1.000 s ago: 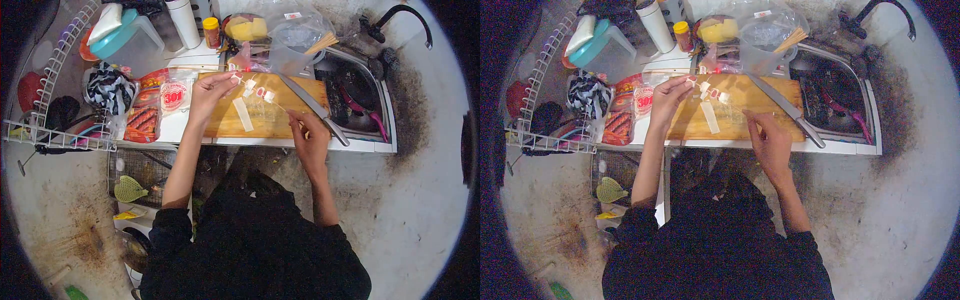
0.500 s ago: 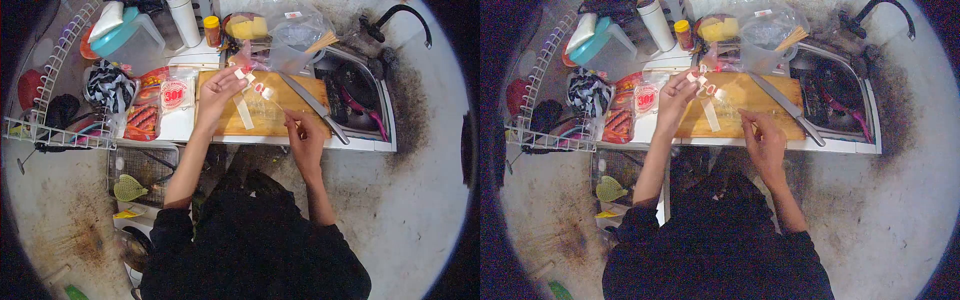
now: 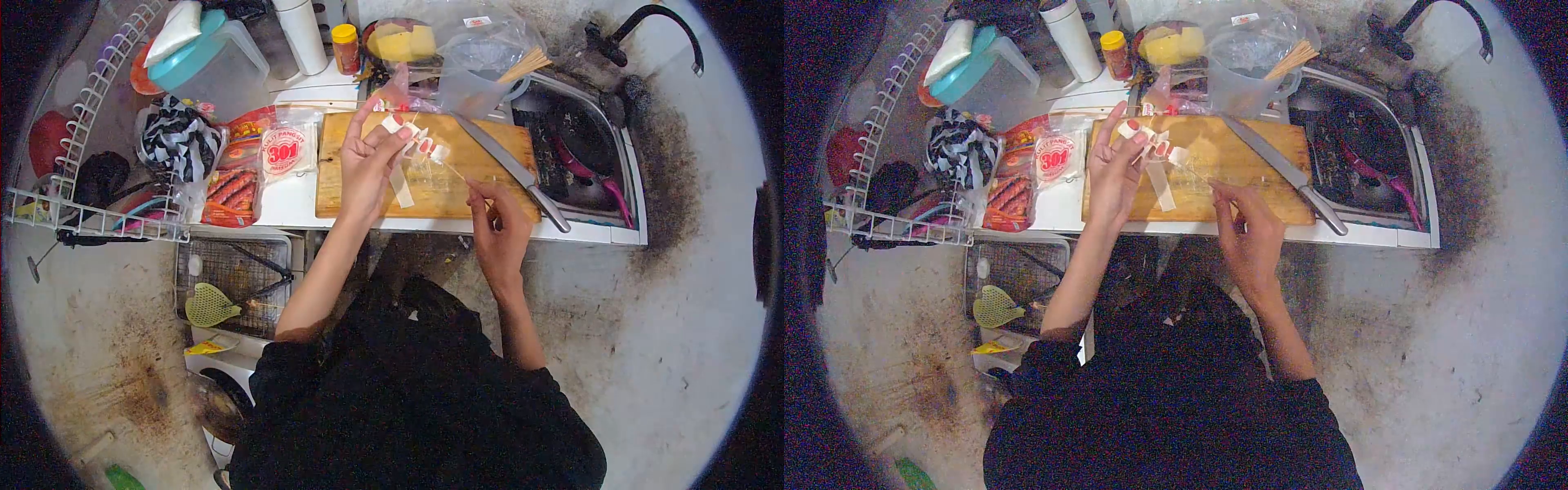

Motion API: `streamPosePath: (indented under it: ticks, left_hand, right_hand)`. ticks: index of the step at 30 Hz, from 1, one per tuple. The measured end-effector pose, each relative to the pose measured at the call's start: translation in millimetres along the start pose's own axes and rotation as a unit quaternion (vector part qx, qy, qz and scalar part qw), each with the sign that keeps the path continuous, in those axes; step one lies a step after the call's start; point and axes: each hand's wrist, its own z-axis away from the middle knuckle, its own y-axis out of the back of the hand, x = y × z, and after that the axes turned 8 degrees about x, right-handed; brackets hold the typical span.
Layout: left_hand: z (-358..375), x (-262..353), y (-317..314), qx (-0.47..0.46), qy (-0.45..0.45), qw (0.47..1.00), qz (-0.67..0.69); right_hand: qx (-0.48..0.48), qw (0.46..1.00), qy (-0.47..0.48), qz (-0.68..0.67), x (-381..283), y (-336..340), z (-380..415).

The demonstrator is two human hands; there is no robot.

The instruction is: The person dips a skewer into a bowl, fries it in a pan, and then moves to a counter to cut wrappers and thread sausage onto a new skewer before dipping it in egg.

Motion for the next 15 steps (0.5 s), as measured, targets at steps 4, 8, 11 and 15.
streamPosePath:
  ticks: [4, 8, 11, 15]
  left_hand:
    - [-2, -6, 8, -0.015, -0.019, 0.998, -0.061]
    - [0, -7, 1, -0.005, -0.020, 0.999, -0.032]
    - [1, -10, 1, 0.000, -0.026, 0.998, -0.051]
    - [-2, -14, 3, 0.005, -0.027, 0.998, -0.049]
  right_hand:
    - [0.010, 1.000, 0.009, 0.004, 6, 1, 2]
    - [0.009, 1.000, 0.002, 0.004, 5, 2, 2]
    - [0.014, 1.000, -0.007, -0.002, 4, 2, 2]
    - [0.012, 1.000, 0.006, 0.008, 7, 1, 2]
